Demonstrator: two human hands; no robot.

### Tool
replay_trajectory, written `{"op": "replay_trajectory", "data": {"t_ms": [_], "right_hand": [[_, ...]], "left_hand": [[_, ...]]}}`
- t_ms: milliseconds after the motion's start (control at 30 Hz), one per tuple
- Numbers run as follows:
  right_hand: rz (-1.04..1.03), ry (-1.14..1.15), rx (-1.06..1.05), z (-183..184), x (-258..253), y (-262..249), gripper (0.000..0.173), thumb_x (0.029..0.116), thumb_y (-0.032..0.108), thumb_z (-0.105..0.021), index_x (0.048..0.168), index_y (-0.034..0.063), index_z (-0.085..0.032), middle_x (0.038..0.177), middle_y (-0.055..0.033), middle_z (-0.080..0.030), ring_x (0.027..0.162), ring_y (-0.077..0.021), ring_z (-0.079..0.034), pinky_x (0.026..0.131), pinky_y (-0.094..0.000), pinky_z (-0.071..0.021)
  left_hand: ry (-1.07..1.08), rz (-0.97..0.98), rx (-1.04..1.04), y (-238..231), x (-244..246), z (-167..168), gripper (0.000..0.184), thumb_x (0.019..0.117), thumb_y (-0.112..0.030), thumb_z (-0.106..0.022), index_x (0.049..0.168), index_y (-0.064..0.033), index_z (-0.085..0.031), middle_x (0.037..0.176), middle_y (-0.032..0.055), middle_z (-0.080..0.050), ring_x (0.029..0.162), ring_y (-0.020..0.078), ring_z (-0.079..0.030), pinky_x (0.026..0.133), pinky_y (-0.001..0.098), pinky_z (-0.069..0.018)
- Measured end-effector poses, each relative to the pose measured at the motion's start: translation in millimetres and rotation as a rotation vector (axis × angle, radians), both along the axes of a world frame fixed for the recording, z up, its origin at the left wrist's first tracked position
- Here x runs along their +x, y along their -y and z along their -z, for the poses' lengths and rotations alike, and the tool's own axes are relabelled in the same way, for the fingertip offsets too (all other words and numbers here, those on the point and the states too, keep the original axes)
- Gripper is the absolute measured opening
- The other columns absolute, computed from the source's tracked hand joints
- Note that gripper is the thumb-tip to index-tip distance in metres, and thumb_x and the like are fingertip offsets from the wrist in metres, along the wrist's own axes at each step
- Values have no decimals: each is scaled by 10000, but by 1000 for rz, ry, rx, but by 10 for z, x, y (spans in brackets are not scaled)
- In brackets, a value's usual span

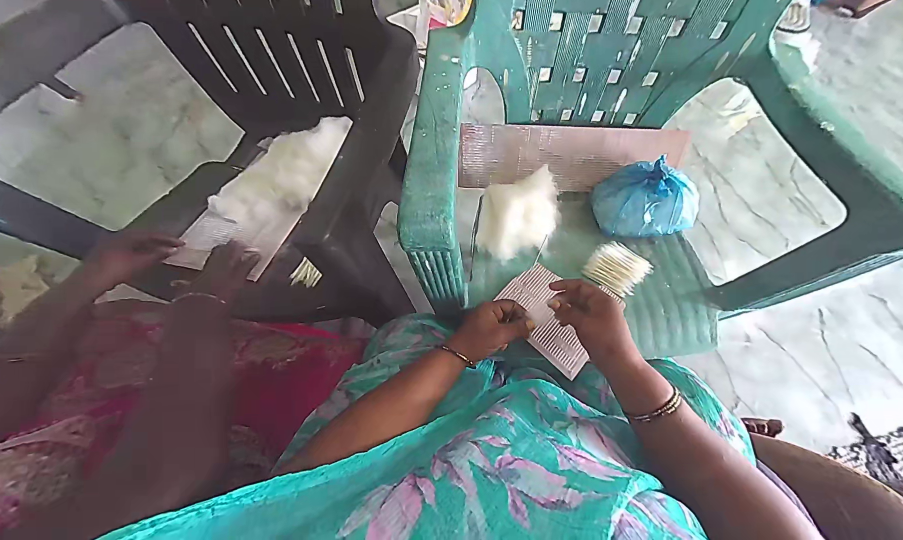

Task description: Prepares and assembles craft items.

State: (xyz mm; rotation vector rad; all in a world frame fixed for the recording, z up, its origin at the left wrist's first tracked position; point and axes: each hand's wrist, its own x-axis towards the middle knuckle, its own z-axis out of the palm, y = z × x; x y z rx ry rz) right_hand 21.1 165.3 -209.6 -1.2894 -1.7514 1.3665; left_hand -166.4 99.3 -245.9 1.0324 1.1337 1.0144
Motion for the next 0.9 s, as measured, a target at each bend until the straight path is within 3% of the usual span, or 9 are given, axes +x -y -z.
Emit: {"op": "replay_trajectory", "data": {"t_ms": [167,300,467,633,733,900], "right_hand": [[-67,4,-32,49,18,6,380,921,4,-708,1290,26,-619,889,-29,-713,745,-72,-663,735,-267,-572],[-137,76,-50,33,-31,44,514,901,29,-747,1384,73,-578,1045,-52,-740,822,-78,-689,785,-274,-574],[-137,85,-4,39,-21,27,485,910,10,-723,1371,63,-581,908,-47,-734,754,-83,-676,743,-288,-573],[-152,196,128,84,33,-56,536,916,28,-730,1420,92,-561,970,-81,-748,801,-165,-699,776,-389,-579],[-183,285,249,69,-5,-65,551,926,27,-721,1445,75,-543,1023,-130,-744,838,-246,-720,793,-451,-585],[-165,359,345,92,-34,-54,600,931,41,-718,1491,91,-506,1101,-181,-714,892,-320,-717,800,-497,-585]], "left_hand": [[-110,-7,-5,17,4,-15,146,1012,-132,-617,908,-35,-650,721,-70,-621,553,-41,-488,533,137,-405],[-285,-22,-1,57,-11,-58,181,1012,-161,-637,949,8,-658,734,-40,-603,613,-19,-509,607,165,-437],[-338,-21,36,81,-8,-68,192,1018,-146,-618,999,39,-662,778,-6,-620,680,1,-548,677,182,-475],[-502,-50,19,113,44,-84,232,1015,-197,-622,1002,28,-676,791,40,-624,703,60,-562,706,246,-492],[-659,-82,-13,141,80,-123,294,1016,-248,-623,1065,37,-681,883,132,-661,794,181,-609,784,363,-517],[-747,-103,-63,199,107,-234,427,1047,-307,-578,1283,49,-574,1001,169,-683,913,249,-667,883,416,-543]]}}
